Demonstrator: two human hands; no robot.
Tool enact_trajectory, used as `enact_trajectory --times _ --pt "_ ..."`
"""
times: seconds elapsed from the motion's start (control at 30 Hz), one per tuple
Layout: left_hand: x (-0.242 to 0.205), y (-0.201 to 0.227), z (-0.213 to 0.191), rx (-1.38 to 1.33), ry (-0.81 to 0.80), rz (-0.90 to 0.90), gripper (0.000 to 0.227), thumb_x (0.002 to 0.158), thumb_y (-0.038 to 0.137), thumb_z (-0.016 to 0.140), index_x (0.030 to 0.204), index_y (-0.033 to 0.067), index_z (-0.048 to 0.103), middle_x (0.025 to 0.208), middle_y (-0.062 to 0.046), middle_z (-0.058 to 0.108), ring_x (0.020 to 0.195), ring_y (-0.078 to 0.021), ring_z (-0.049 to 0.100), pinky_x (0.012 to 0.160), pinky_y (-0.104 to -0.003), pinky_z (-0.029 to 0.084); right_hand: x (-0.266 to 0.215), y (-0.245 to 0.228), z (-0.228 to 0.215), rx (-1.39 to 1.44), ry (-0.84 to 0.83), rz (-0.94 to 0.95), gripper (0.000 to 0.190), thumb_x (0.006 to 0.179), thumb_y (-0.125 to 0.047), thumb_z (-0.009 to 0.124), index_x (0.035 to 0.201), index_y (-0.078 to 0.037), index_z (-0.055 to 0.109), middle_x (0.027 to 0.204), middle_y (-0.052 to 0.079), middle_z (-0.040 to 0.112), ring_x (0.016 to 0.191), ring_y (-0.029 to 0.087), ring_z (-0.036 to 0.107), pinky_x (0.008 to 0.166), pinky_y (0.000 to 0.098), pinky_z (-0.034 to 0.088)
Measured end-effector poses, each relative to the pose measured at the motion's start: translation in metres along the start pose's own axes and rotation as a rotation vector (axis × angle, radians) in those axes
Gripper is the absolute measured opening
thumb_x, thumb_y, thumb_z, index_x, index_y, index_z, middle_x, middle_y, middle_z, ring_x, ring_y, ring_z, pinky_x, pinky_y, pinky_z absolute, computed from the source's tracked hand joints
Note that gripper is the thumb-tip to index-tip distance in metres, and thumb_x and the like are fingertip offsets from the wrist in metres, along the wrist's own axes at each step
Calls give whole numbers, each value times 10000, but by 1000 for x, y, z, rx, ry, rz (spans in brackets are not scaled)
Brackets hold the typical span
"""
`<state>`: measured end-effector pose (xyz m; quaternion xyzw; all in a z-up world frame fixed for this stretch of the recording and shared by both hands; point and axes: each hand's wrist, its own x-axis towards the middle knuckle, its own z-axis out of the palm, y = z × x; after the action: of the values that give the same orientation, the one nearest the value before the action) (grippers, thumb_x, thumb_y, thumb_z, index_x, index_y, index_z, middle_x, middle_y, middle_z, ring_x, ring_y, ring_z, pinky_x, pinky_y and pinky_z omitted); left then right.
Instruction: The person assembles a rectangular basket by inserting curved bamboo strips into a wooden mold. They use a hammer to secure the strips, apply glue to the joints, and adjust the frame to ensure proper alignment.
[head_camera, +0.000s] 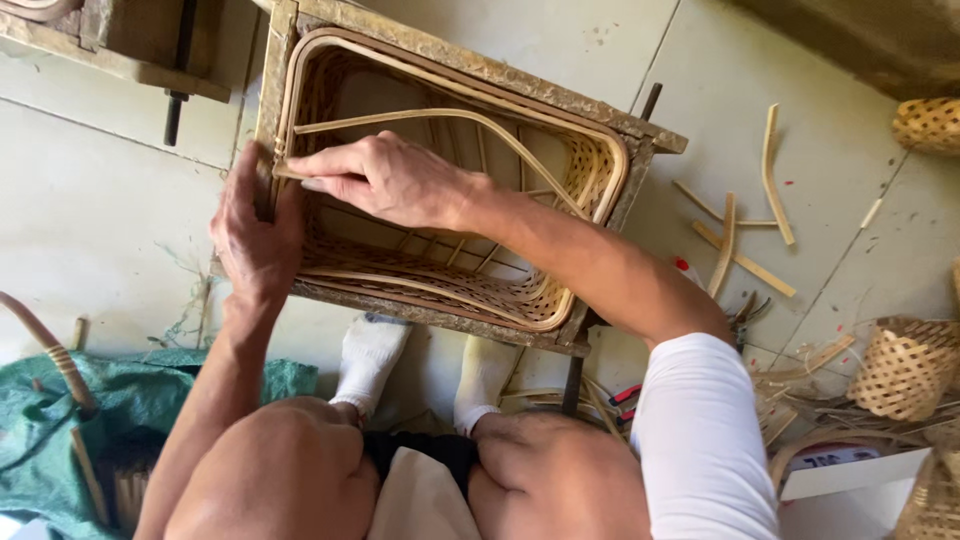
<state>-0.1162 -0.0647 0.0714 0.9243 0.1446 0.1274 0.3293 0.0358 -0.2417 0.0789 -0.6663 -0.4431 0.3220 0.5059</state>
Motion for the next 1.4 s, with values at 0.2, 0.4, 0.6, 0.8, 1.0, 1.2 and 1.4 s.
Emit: enact_trajectory --times 0.2,0.4,0.6,0.8,1.0,1.2,1.4 --pt "-1 3 -2 -52 -28 -73 506 1038 74 738 1495 -34 549 1254 -273 705 1101 -357 732 933 -431 585 0 5 -2 41 10 -9 316 1061 -192 628 1362 -100 654 1293 112 726 1161 241 744 1036 371 596" --pt "7 11 -12 -133 -63 -57 539 1026 81 732 1504 -41 516 1315 -278 683 1176 -378 720 983 -428 566 7 -7 -1 26 -61 52 342 1035 -223 585 1350 -114 663 1286 106 731 1141 241 743 1040 370 560" --pt "8 16 -15 -8 -18 202 394 995 -28 682 1385 3 636 1367 -257 668 1288 -397 665 1131 -452 513 7 1 -2 -40 -113 203 313 1036 -272 610 1293 -116 696 1274 112 720 1130 252 727 1015 380 564" --pt "14 20 -19 17 -90 223 313 975 -60 652 1280 -25 714 1329 -259 682 1273 -418 651 1104 -468 502 8 18 4 14 -123 126 320 1009 -250 613 1278 -101 702 1241 119 737 1093 266 738 974 373 570" --pt "4 13 -15 16 -127 246 213 1103 -59 614 1299 -76 693 1369 -279 650 1346 -421 626 1212 -481 472 17 39 21 70 -113 42 306 1022 -257 612 1257 -88 711 1177 108 771 1025 233 776 915 360 606" --pt "-1 2 -7 70 -105 322 187 1164 -52 625 1337 -74 693 1391 -272 666 1392 -400 626 1221 -467 484 14 32 17 39 -84 84 341 978 -299 649 1251 -104 710 1212 97 759 1052 213 752 924 358 587" --pt "0 3 -4 -3 -119 33 457 1063 20 646 1491 -12 489 1382 -200 664 1075 -377 598 956 -478 501 -106 6 -59 78 366 7 223 1068 -217 646 1241 -105 733 1378 110 690 1140 190 754 829 270 641"
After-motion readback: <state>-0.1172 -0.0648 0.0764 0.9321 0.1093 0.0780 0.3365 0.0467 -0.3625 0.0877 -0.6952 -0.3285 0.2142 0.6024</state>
